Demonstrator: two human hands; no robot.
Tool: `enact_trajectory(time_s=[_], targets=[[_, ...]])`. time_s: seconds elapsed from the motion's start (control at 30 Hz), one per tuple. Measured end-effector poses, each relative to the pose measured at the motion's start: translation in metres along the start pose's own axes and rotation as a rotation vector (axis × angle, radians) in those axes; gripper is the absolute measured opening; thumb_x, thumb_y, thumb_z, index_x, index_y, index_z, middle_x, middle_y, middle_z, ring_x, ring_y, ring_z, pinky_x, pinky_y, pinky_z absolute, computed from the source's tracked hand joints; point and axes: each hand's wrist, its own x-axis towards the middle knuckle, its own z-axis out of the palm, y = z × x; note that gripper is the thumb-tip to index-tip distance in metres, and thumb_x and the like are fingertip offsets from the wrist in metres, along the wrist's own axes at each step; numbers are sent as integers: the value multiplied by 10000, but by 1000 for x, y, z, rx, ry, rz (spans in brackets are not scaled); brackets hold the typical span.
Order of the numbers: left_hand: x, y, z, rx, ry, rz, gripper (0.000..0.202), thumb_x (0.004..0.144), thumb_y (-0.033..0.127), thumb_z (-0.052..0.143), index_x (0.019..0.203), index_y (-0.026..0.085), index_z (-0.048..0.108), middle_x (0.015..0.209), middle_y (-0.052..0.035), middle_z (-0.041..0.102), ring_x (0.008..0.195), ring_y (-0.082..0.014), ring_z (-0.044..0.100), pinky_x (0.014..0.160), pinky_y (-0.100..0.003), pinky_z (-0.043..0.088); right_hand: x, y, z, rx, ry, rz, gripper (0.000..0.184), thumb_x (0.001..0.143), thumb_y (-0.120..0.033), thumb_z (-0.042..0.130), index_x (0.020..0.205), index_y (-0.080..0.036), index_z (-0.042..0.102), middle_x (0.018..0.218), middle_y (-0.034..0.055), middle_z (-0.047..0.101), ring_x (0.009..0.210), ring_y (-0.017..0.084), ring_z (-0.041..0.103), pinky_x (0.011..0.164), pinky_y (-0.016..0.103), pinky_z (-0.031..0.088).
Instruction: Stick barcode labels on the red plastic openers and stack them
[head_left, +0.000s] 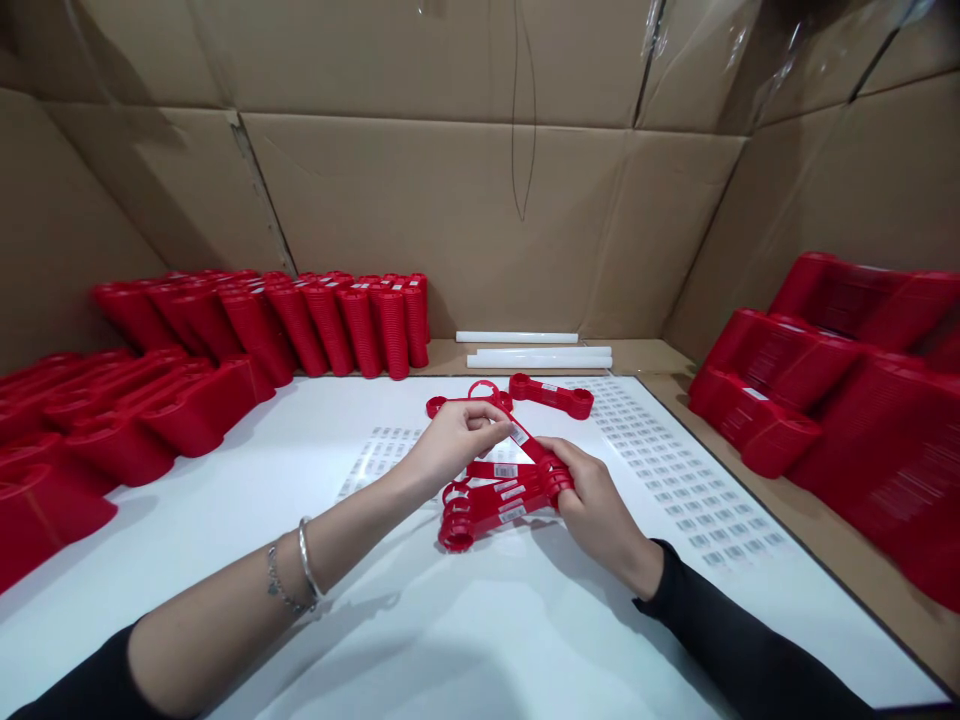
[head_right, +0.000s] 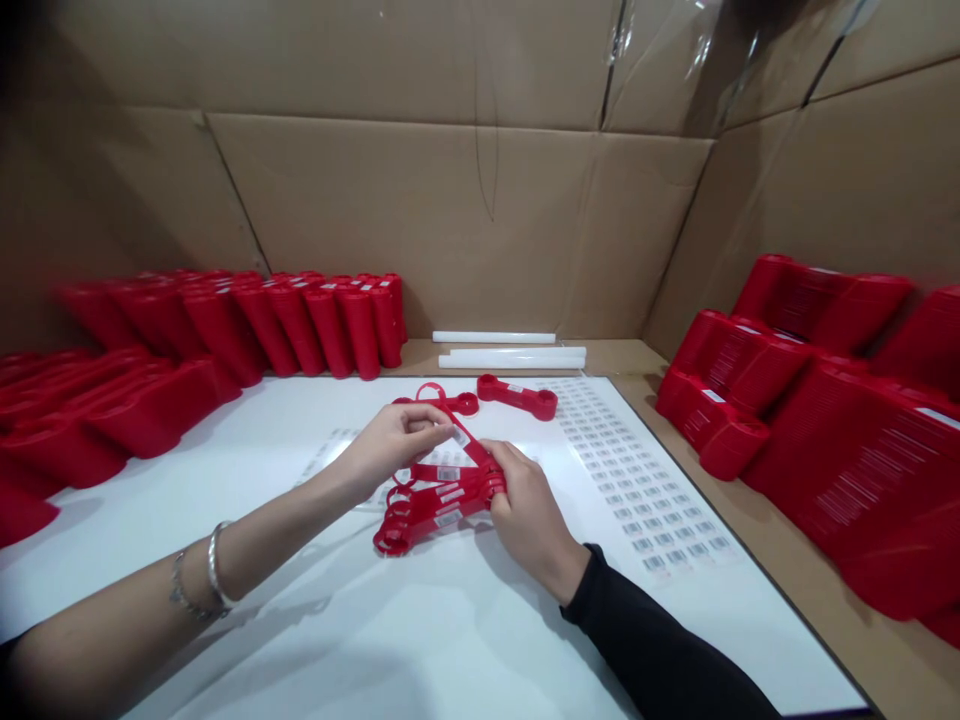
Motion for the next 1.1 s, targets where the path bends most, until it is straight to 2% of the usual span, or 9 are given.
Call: enact_trajectory(time_s=[0.17, 0.3, 0.63, 0.87, 1.1], targets=[[0, -2, 3, -35, 33, -14, 211, 759, 361, 618, 724, 153, 613, 456, 76, 366, 415, -53, 263, 402, -195, 183, 0, -1, 1, 26, 24, 1, 625, 564, 21, 337, 1104, -182, 575, 1063, 45, 639, 959, 187, 575, 826, 300, 446], [0, -3, 5, -30, 17, -8, 226, 762, 378, 617, 739, 152, 613, 480, 64, 398, 425, -56, 296, 400, -193, 197, -1, -2, 1, 42, 34, 14, 608, 567, 12, 342, 1093, -186, 574, 1041, 50, 639, 942, 196, 577, 804, 308, 457], [-2, -3, 8, 41, 48, 20, 251, 779, 401, 590, 741, 153, 611, 479, 64, 404, 437, -68, 314, 419, -204, 215, -1, -1, 2, 21, 26, 9, 613, 561, 18, 341, 1093, -189, 565, 1092, 60, 628, 982, 202, 564, 857, 339, 440], [-4, -5, 10, 151, 102, 118, 233, 817, 372, 548, 750, 155, 603, 490, 65, 389, 442, -71, 307, 429, -211, 234, -2, 1, 1, 8, 19, -7, 614, 571, 21, 342, 1110, -184, 555, 1112, 60, 624, 1004, 202, 562, 867, 340, 436], [-6, -14, 11, 413, 171, 318, 202, 865, 354, 502, 824, 178, 590, 547, 54, 456, 504, -96, 400, 516, -227, 337, -3, -3, 1, 21, 10, -27, 620, 572, 16, 339, 1116, -188, 554, 1100, 66, 624, 989, 194, 572, 849, 329, 462]])
